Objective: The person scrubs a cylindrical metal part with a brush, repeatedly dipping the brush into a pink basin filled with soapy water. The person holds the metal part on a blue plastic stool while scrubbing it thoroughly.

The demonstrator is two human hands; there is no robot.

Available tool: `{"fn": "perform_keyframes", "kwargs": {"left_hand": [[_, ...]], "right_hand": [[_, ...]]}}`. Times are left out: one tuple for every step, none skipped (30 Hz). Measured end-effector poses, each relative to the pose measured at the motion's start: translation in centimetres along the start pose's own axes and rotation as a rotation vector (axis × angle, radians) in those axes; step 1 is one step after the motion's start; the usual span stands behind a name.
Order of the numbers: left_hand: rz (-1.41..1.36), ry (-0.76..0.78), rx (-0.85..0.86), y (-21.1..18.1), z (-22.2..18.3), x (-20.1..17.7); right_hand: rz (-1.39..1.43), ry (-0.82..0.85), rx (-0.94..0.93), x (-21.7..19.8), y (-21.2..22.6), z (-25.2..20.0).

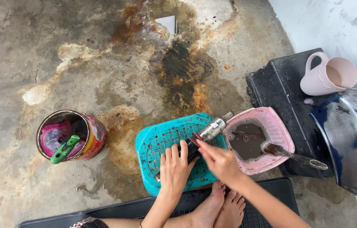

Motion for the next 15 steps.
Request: {"fn": "perform_keyframes", "kwargs": {"left_hand": [[0.002, 0.002, 0.002, 0.1, 0.1, -0.1], [0.013, 0.002, 0.004, -0.1, 0.2, -0.2], [0.023, 0.002, 0.006, -0.2, 0.4, -0.3], [0.025, -0.001, 0.001, -0.3, 0.2, -0.2], [0.014, 0.006, -0.013, -0.4, -0.1, -0.3], [0.005, 0.007, -0.021, -0.5, 0.2, -0.2], [0.007, -0.003, -0.021, -0.7, 0.4, -0.2], [0.05, -0.001, -0.018, -0.9, -0.1, -0.3], [0.094, 0.0, -0.015, -1.2, -0.5, -0.3], [0.089, 0.01, -0.014, -1.3, -0.7, -0.4], [0.095, 0.022, -0.009, -1.4, -0.8, -0.5], [0.105, 0.019, -0.014, -1.4, -0.5, -0.5], [0.104, 0.016, -0.022, -1.5, -0.7, -0.5], [0.098, 0.013, -0.027, -1.5, -0.6, -0.5], [0.092, 0.01, -0.033, -1.5, -0.5, -0.5]], "right_hand": [[0.002, -0.001, 0.002, -0.2, -1.5, 0.5], [-0.072, -0.064, 0.052, -0.8, -3.1, 0.8], [-0.147, -0.126, 0.102, -1.4, -4.8, 1.2], [-0.145, -0.125, 0.096, -2.1, -2.6, 2.0], [-0.068, -0.048, 0.186, -2.6, -0.8, 2.7], [0.005, 0.022, 0.274, -3.0, 0.9, 3.7], [0.002, 0.016, 0.267, -2.6, 0.4, 3.2], [0.026, 0.04, 0.208, -2.0, 0.3, 2.2], [0.05, 0.063, 0.15, -1.3, 0.2, 1.2], [0.051, 0.07, 0.159, -1.5, -1.0, 1.0], [-0.09, -0.041, 0.173, -2.1, -2.1, 0.7], [-0.232, -0.157, 0.17, -2.7, -3.4, 1.0], [-0.233, -0.154, 0.162, -2.6, -1.6, 1.1], [-0.068, -0.047, 0.218, -2.1, -0.1, 1.4], [0.097, 0.062, 0.272, -1.6, 1.4, 1.6]]}}
Point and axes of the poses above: each hand's wrist, its own z-axis towards the middle knuckle, its own x-axis out of the palm, y = z × x, the point moved 3 cm from there along z, towards the middle knuckle
